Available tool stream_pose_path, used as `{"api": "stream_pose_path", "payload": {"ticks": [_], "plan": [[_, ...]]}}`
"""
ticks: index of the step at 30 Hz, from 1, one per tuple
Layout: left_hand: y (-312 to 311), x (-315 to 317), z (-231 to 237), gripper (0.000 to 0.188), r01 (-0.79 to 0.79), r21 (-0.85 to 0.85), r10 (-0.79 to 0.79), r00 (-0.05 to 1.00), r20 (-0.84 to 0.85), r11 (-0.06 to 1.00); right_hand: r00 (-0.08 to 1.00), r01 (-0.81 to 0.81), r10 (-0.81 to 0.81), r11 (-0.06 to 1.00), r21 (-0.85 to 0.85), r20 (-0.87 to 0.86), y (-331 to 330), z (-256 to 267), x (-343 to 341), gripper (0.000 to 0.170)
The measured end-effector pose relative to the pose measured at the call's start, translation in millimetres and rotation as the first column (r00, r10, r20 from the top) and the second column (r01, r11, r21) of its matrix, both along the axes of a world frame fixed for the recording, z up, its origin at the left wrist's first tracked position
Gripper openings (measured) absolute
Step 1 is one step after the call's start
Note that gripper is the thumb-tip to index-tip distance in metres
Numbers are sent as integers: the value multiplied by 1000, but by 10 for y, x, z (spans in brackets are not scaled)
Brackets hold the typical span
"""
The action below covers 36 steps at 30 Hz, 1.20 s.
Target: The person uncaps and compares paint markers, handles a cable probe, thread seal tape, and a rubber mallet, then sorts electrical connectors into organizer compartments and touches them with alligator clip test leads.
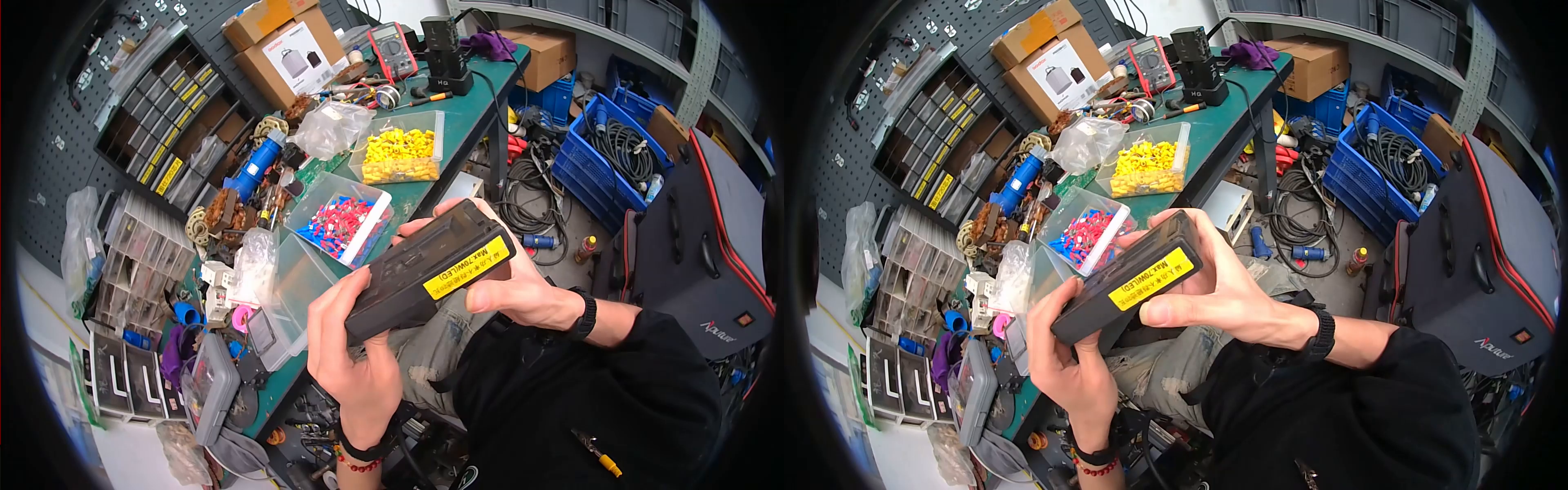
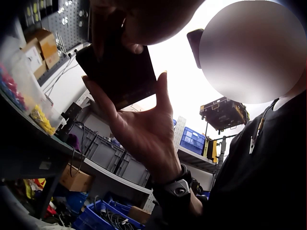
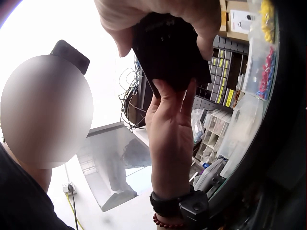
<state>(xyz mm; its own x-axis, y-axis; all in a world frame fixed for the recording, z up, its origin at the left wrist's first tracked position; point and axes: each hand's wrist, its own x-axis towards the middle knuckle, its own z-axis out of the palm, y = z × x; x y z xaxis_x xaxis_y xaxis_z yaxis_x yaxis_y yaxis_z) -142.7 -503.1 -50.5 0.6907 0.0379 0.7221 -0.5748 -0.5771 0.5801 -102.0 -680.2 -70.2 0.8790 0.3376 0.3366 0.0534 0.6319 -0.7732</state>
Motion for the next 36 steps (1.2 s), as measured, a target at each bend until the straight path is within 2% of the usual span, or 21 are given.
{"api": "stream_pose_path", "payload": {"ticks": [3,5,7,8,9,11,13,14,15,17,19,21,22,23,25,26,27,29,32,36], "plan": [[11,-8,7,35,-6,-19,6,1000,16,1000,999,-33,33,999,8,11,-7,1,9,91],[-1,-17,-6,37,-6,-10,6,1000,-21,1000,1000,19,-19,1000,7,-12,-4,26,8,83],[-17,-28,102,42,112,185,-114,993,-1,976,996,70,-69,997,14,-61,-47,-13,64,75],[-20,-21,139,51,202,233,-201,979,-26,951,995,87,-87,996,4,-48,-68,4,91,74],[-4,-20,184,61,270,270,-270,962,-36,924,999,42,-40,997,60,-25,-120,8,117,60],[38,-14,135,70,358,226,-353,934,-62,906,998,-57,56,998,-17,-27,-216,42,122,61],[12,-39,146,72,349,166,-336,937,-97,922,960,-281,280,948,-150,-33,-332,83,158,66],[-1,-52,145,74,337,111,-322,937,-133,935,947,-317,323,926,-204,-9,-320,112,156,68],[-18,-57,137,74,338,114,-322,936,-140,934,934,-333,357,882,-333,10,-348,157,131,71],[-63,-51,122,78,261,51,-252,956,-148,964,917,-324,400,749,-578,4,-401,295,98,71],[-72,-29,82,73,254,53,-243,957,-158,966,913,-300,407,713,-633,26,-405,193,122,71],[-53,-9,37,67,261,187,-238,962,-135,947,935,-329,340,735,-593,-99,-378,82,129,68],[-65,-19,29,58,255,170,-233,962,-139,952,929,-362,341,741,-566,-147,-384,197,72,69],[-70,-28,26,58,249,172,-225,963,-145,953,925,-370,348,740,-562,-150,-382,222,71,69],[-81,-36,30,52,218,151,-197,970,-140,964,938,-310,331,666,-678,-104,-396,243,95,70],[-79,-29,43,52,216,150,-195,971,-142,965,930,-285,365,658,-697,-35,-385,250,119,70],[-74,-20,59,51,217,176,-199,973,-113,960,930,-287,367,658,-696,-37,-385,274,135,70],[-75,-17,67,50,220,203,-206,975,-87,954,887,-411,431,564,-716,-169,-397,330,148,83],[-86,-22,70,49,204,211,-189,978,-90,956,856,-470,483,580,-665,-184,-382,269,182,82],[-96,-31,71,48,201,209,-185,978,-95,957,872,-445,459,602,-663,-169,-387,252,166,80]]}}
